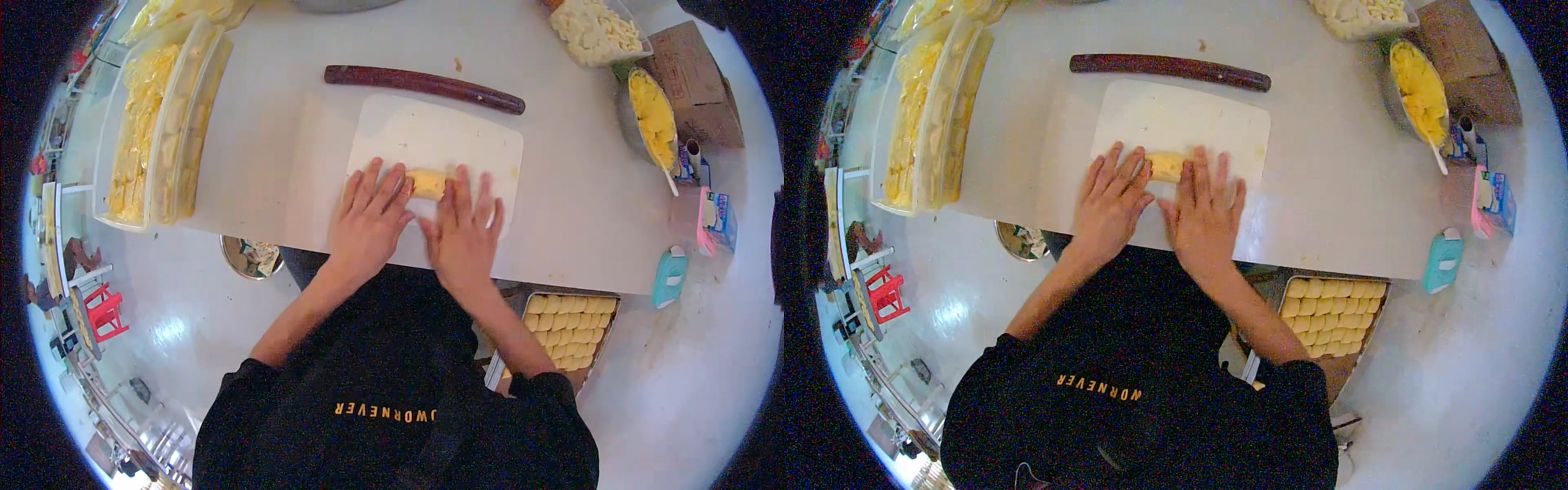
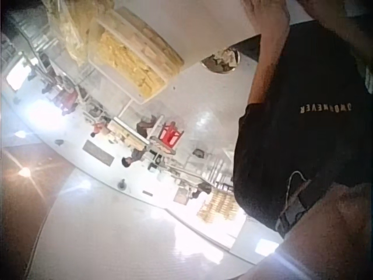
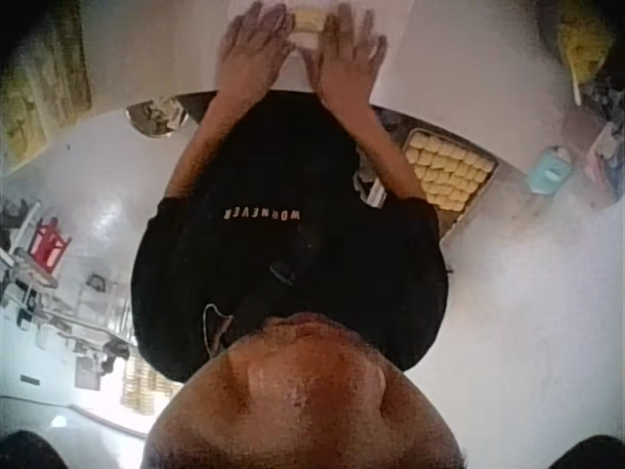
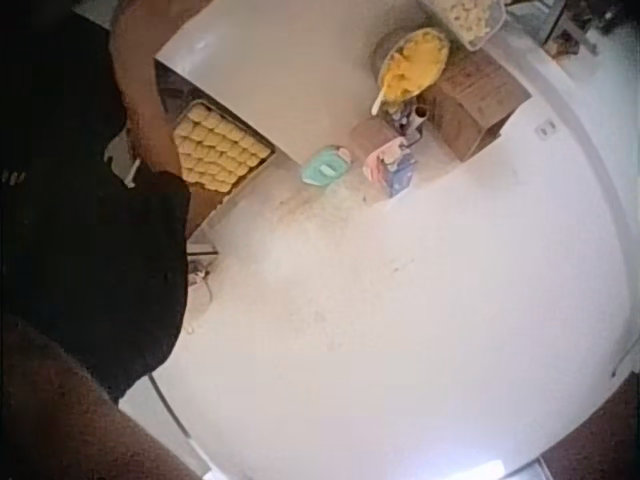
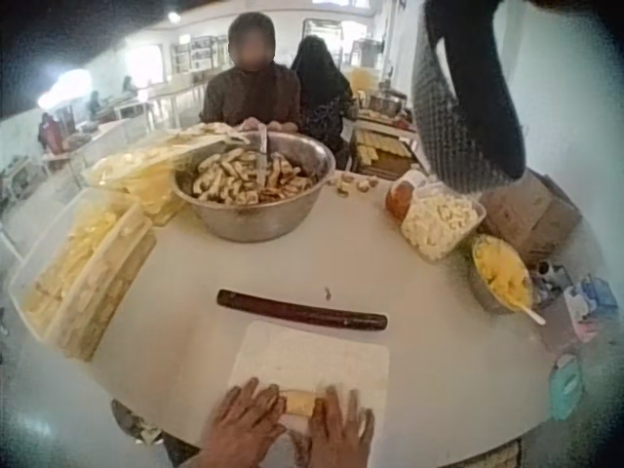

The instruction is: Flattening dough with a rolling pin and filling it to make bread rolls.

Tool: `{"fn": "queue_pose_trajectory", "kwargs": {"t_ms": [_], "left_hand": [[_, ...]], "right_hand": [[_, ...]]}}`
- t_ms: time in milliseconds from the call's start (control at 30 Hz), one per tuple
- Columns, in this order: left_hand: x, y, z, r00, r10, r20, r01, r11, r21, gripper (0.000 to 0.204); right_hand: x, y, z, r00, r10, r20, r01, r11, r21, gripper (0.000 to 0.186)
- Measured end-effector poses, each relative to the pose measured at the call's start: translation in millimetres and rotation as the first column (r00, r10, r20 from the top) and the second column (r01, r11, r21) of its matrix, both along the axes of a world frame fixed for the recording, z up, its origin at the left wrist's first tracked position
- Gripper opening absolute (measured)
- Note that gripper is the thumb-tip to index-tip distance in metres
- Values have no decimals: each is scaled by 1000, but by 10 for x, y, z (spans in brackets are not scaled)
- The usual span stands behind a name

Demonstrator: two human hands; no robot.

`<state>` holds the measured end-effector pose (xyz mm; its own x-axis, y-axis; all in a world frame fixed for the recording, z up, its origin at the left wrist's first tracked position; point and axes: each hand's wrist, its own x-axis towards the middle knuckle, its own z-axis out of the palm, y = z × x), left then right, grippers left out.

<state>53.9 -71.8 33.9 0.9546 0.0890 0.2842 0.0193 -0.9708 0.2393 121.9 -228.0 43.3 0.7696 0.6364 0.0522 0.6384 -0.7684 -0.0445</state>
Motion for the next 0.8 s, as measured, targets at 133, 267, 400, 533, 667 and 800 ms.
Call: {"fn": "queue_pose_trajectory", "kwargs": {"t_ms": [133,267,400,533,667,800], "left_hand": [[200,-29,230,983,-8,-182,-30,978,-206,37],[787,-347,209,984,-35,173,32,999,20,43],[763,-431,-77,955,75,286,-73,997,-16,48],[282,-270,-55,991,-65,-120,57,996,-69,48],[108,-179,130,921,-242,-306,26,820,-571,45],[305,-193,138,933,188,-307,-301,876,-378,37]], "right_hand": [[133,-111,-118,995,4,99,-17,991,135,39],[667,-394,14,985,-152,-85,174,878,447,39],[641,-517,158,976,-80,-204,198,717,668,34],[562,-424,187,930,-81,-358,313,683,660,32],[936,-215,82,957,-3,-290,203,722,661,30],[1362,165,-178,938,59,342,-184,920,347,37]]}}
